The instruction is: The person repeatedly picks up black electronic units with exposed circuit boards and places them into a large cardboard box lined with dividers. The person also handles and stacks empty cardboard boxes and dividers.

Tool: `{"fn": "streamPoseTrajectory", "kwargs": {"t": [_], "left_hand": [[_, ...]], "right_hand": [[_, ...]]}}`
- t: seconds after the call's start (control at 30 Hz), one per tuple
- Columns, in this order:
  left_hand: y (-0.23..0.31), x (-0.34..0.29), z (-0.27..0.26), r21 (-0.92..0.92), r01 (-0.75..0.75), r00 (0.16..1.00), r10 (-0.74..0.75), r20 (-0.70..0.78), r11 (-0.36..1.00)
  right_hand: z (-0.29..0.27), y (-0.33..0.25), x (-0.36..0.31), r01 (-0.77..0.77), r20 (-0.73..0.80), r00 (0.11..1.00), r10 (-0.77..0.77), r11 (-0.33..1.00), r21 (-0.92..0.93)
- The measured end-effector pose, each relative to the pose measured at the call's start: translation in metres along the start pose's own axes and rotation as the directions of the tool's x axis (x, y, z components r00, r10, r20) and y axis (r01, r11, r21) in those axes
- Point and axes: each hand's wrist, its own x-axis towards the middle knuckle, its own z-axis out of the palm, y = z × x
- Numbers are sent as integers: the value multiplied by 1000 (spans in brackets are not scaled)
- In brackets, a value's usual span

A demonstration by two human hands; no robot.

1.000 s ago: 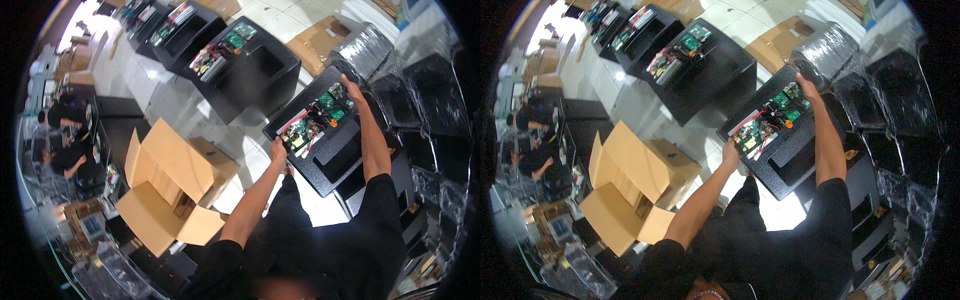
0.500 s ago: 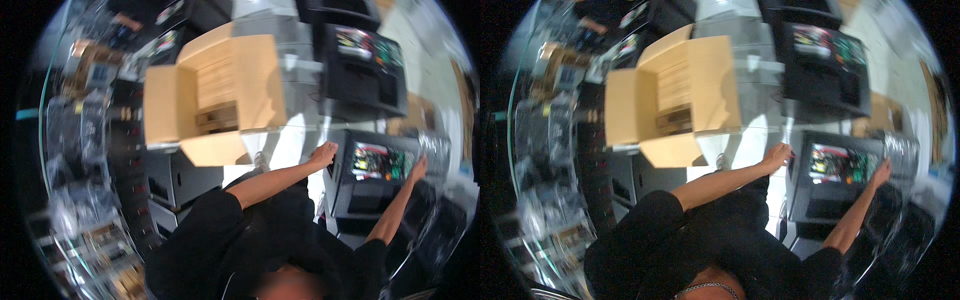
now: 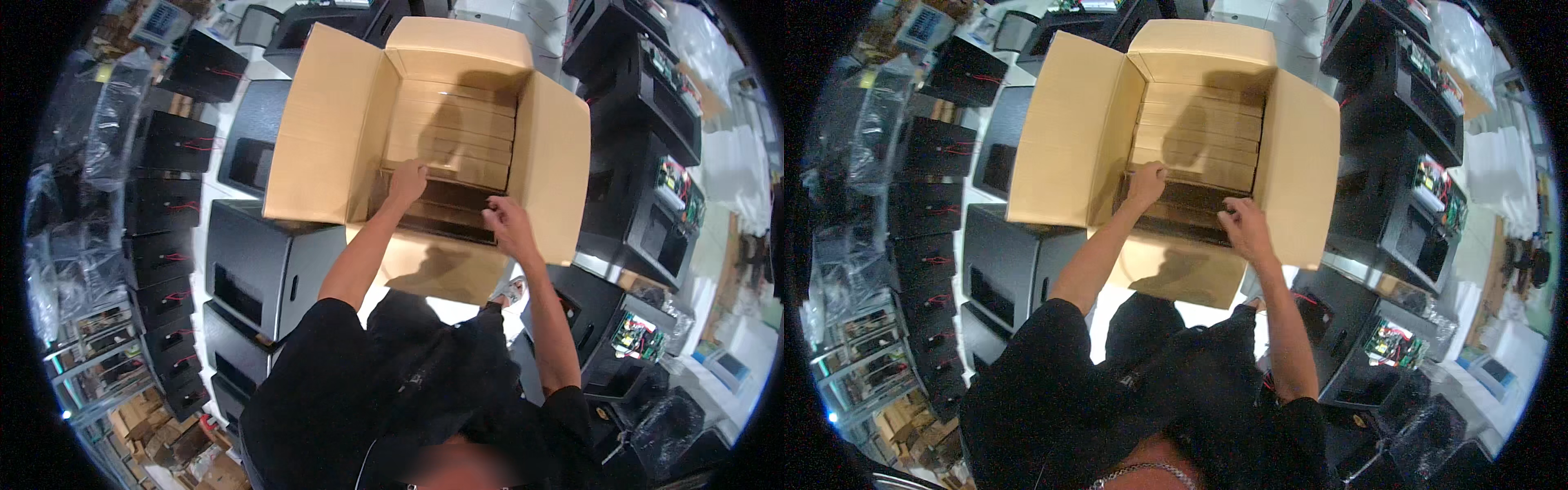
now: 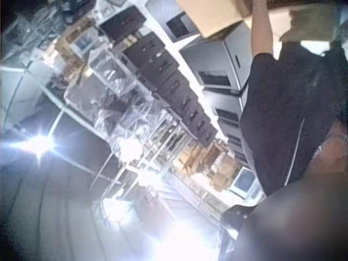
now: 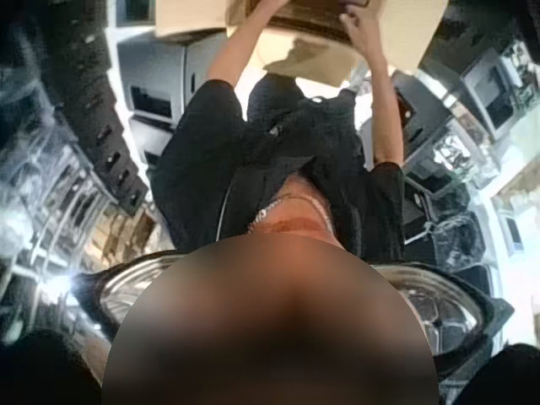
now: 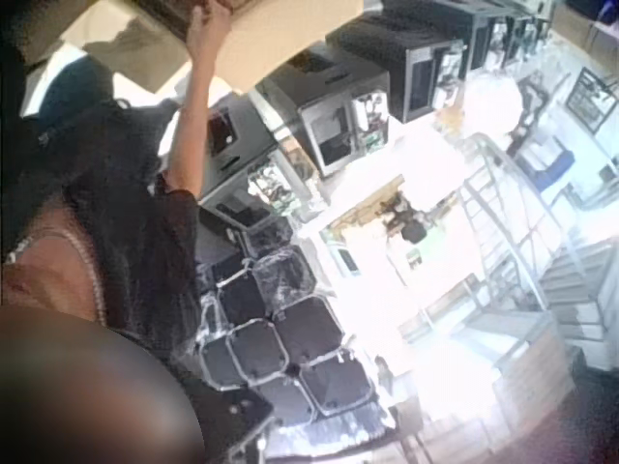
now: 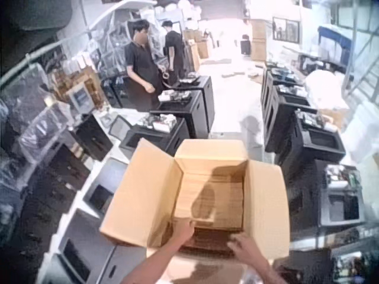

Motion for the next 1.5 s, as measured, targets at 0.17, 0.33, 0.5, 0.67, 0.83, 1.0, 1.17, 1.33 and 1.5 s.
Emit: {"fn": "streamPoseTrajectory", "kwargs": {"t": [0.17, 0.33, 0.5, 0.67, 0.83, 1.0, 1.17, 1.33, 1.5], "left_hand": [[-53, 29, 45, -60, -118, 946, 131, 296, 991], [-55, 33, 49, 70, -219, 965, 205, 164, 973], [-38, 58, 19, -86, 103, 803, -31, 595, 991], [-50, 48, 23, -5, 18, 858, -13, 514, 1000], [-65, 30, 62, -48, -137, 984, 141, 106, 989], [-50, 49, 17, 78, -86, 954, 60, 292, 993], [-65, 62, 41, 414, -369, 859, 134, 495, 832], [-72, 77, 46, 539, -828, 560, 162, 813, 155], [-86, 82, 86, 404, -266, 872, 40, 489, 875]], "right_hand": [[75, 64, 79, 46, 47, 999, -25, 848, -528], [99, 95, 122, -24, 54, 996, 78, 761, -648], [105, 79, 130, -124, -15, 987, 163, 688, -715], [86, 89, 124, -132, 123, 937, 328, 657, -743], [98, 119, 115, -174, 104, 925, 366, 648, -741], [93, 73, 123, -264, -19, 840, 543, 379, -887], [73, 79, 128, 38, 131, 901, 413, 227, -973], [80, 77, 156, -226, -90, 727, 680, 113, -968], [77, 153, 160, -250, -58, 814, 578, 260, -933]]}}
